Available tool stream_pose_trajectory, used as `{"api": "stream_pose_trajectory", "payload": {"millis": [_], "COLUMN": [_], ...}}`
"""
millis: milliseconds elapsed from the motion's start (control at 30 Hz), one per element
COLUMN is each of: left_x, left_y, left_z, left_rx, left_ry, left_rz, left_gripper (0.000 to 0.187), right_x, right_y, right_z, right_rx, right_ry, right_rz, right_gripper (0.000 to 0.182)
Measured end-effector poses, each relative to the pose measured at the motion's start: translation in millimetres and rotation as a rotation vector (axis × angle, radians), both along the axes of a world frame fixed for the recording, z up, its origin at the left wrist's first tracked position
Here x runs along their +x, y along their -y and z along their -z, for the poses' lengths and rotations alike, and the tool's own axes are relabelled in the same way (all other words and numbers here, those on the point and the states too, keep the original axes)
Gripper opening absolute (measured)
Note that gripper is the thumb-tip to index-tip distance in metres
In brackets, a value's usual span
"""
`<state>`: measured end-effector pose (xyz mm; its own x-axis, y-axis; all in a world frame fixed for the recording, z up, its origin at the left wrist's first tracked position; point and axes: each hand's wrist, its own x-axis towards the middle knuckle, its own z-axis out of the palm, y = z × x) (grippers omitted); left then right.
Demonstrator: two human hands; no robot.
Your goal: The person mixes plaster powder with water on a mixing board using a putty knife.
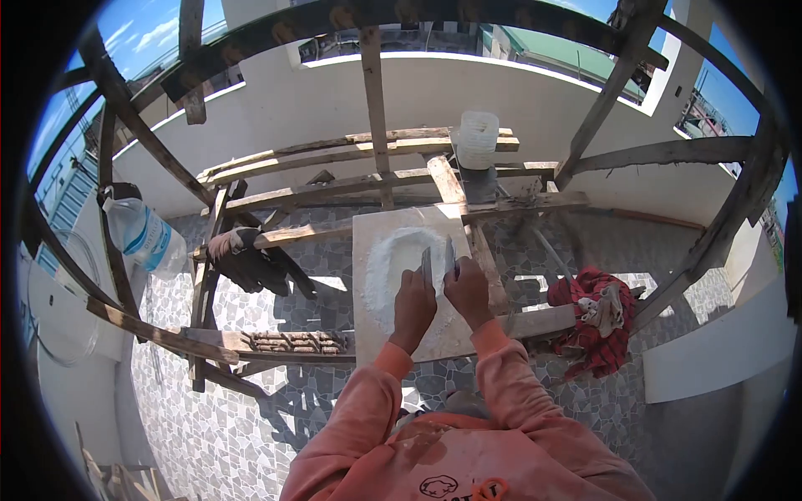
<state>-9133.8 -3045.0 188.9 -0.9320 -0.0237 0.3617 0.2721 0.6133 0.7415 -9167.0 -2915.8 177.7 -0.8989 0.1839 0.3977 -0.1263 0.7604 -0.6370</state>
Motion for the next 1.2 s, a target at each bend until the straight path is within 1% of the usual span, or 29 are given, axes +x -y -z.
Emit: {"api": "stream_pose_trajectory", "payload": {"millis": [67,167,267,333,400,433,467,500,533,567,600,633,667,733,767,800,833,900,933,967,1000,1067,1133,1167,1200], "left_x": [1,-5,2,12,26,35,44,48,50,58,61,66,73,79,80,81,84,82,80,79,80,77,73,73,73], "left_y": [-12,-16,-33,-49,-65,-72,-77,-80,-86,-89,-95,-101,-106,-110,-114,-116,-117,-120,-121,-120,-121,-126,-132,-136,-136], "left_z": [2,8,14,31,48,58,88,130,135,141,139,136,136,139,137,135,146,171,186,203,211,195,184,176,164], "left_rx": [-0.020,-0.075,-0.072,-0.073,0.066,0.138,0.216,0.293,0.372,0.459,0.603,0.747,0.895,0.999,0.983,0.964,0.912,0.804,0.716,0.625,0.535,0.430,0.278,0.218,0.131], "left_ry": [0.003,-0.003,0.012,0.009,0.249,0.366,0.447,0.525,0.604,0.799,0.824,0.850,0.877,0.891,0.889,0.877,0.874,0.851,0.815,0.776,0.740,0.714,0.675,0.656,0.715], "left_rz": [-0.004,-0.065,-0.103,-0.095,-0.059,-0.043,-0.061,-0.081,-0.101,-0.113,-0.146,-0.186,-0.236,-0.263,-0.279,-0.289,-0.314,-0.345,-0.349,-0.354,-0.359,-0.418,-0.486,-0.521,-0.500], "left_gripper": [0.018,0.018,0.019,0.020,0.024,0.026,0.027,0.029,0.030,0.026,0.023,0.020,0.018,0.017,0.014,0.012,0.011,0.010,0.011,0.012,0.014,0.023,0.033,0.042,0.046], "right_x": [2,0,13,16,18,20,23,25,30,40,50,54,54,54,53,46,45,35,30,25,22,18,16,15,13], "right_y": [-5,-35,-78,-118,-161,-184,-207,-223,-234,-245,-254,-260,-265,-268,-264,-266,-255,-251,-247,-242,-238,-228,-224,-224,-224], "right_z": [0,4,-4,14,41,65,98,117,115,115,115,116,120,126,113,127,108,117,123,127,125,115,119,124,131], "right_rx": [-0.087,-0.097,-0.233,-0.300,-0.318,-0.355,-0.393,-0.432,-0.498,-0.562,-0.625,-0.600,-0.670,-0.772,-0.780,-0.637,-0.840,-0.691,-0.620,-0.607,-0.510,-0.315,-0.398,-0.440,-0.352], "right_ry": [0.015,-0.062,0.047,0.183,0.367,0.409,0.453,0.496,0.533,0.578,0.632,0.635,0.653,0.710,0.733,0.735,0.768,0.780,0.776,0.798,0.781,0.733,0.809,0.845,0.831], "right_rz": [-0.258,-0.160,-0.165,-0.121,-0.058,-0.059,-0.060,-0.063,-0.069,-0.072,-0.074,-0.067,-0.073,-0.094,-0.109,-0.142,-0.166,-0.243,-0.283,-0.299,-0.331,-0.401,-0.397,-0.392,-0.401], "right_gripper": [0.017,0.017,0.019,0.019,0.019,0.020,0.020,0.020,0.022,0.023,0.025,0.022,0.022,0.022,0.022,0.022,0.021,0.021,0.021,0.024,0.023,0.023,0.022,0.022,0.022]}}
